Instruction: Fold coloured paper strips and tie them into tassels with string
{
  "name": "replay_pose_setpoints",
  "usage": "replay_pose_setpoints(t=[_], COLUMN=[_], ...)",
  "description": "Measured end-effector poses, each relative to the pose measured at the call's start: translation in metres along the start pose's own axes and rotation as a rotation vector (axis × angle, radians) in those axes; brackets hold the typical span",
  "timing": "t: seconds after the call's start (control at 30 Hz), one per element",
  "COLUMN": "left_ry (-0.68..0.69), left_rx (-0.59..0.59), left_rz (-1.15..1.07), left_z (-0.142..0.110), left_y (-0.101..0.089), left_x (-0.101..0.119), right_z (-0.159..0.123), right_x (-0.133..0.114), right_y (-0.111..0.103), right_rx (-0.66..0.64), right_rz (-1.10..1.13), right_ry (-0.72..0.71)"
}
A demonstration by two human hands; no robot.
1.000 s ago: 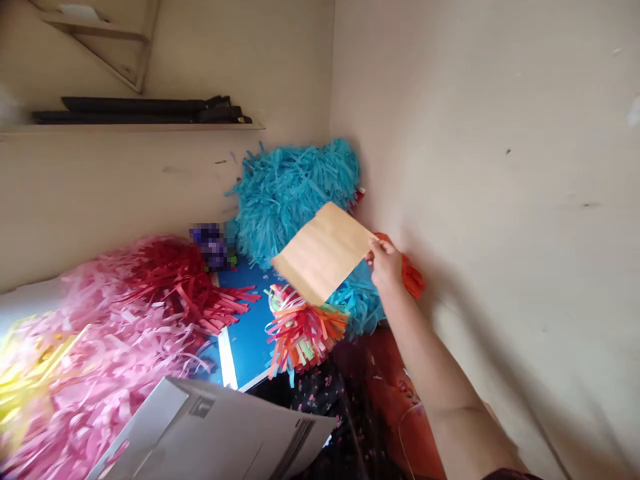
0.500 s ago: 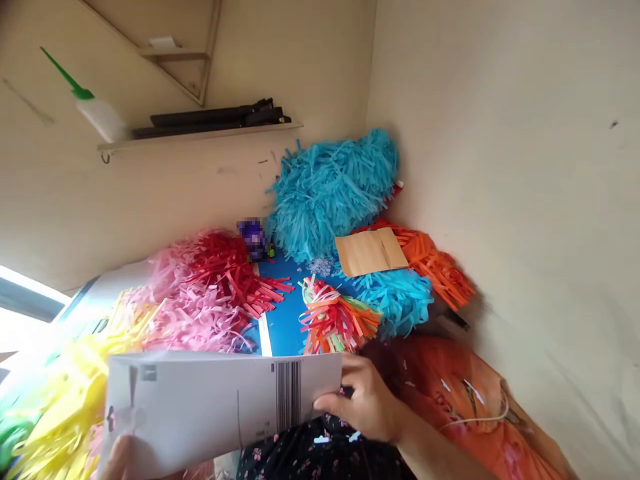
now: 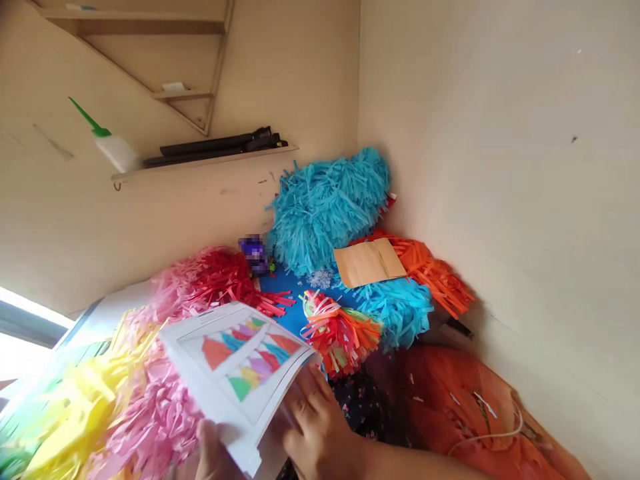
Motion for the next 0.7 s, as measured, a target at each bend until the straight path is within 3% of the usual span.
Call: replay_pose_setpoints(t=[0.1, 0.17, 0.27, 0.33, 0.4, 0.5, 0.57, 0.6, 0.67, 0.7], left_ry=[-0.011, 0.128, 0.445, 0.552, 0.606, 0.647, 0.664, 0.673, 0.685, 0.682], left_rx=[0.155, 0.192, -0.067, -0.209, -0.203, -0.185, -0.177, -0.174, -0.185, -0.191], left_rz=[0.034, 0.176, 0.539, 0.721, 0.831, 0.905, 0.906, 0.899, 0.901, 0.916], left_z=[0.009, 0.012, 0.005, -0.001, -0.003, -0.004, -0.005, -0.006, -0.008, -0.008], left_y=[0.003, 0.005, 0.031, 0.046, 0.051, 0.055, 0.057, 0.059, 0.065, 0.068], left_x=[0.004, 0.016, 0.03, 0.025, 0.018, 0.005, 0.001, 0.0, 0.001, 0.0], right_z=[-0.012, -0.021, -0.036, -0.043, -0.045, -0.03, -0.005, 0.009, 0.031, 0.037], right_x=[0.014, 0.02, 0.022, 0.022, 0.023, 0.032, 0.056, 0.075, 0.118, 0.136], right_y=[0.014, 0.026, 0.047, 0.052, 0.045, 0.017, 0.0, -0.003, 0.003, 0.014], right_rx=[0.029, 0.025, -0.106, -0.189, -0.232, -0.26, -0.227, -0.2, -0.193, -0.263], right_rz=[-0.104, -0.137, -0.126, -0.098, 0.028, 0.276, 0.315, 0.293, 0.113, 0.005], right_ry=[0.076, 0.062, -0.026, -0.05, -0.049, -0.079, 0.019, 0.138, 0.414, 0.516])
Point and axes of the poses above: each hand's wrist, its own z-axis towards the middle knuckle, its own y-axis out of the palm, x = y × z, the point moved 6 cm from there along z, towards the middle knuckle, and after that the axes turned 2 degrees about y, right-handed, at the moved point
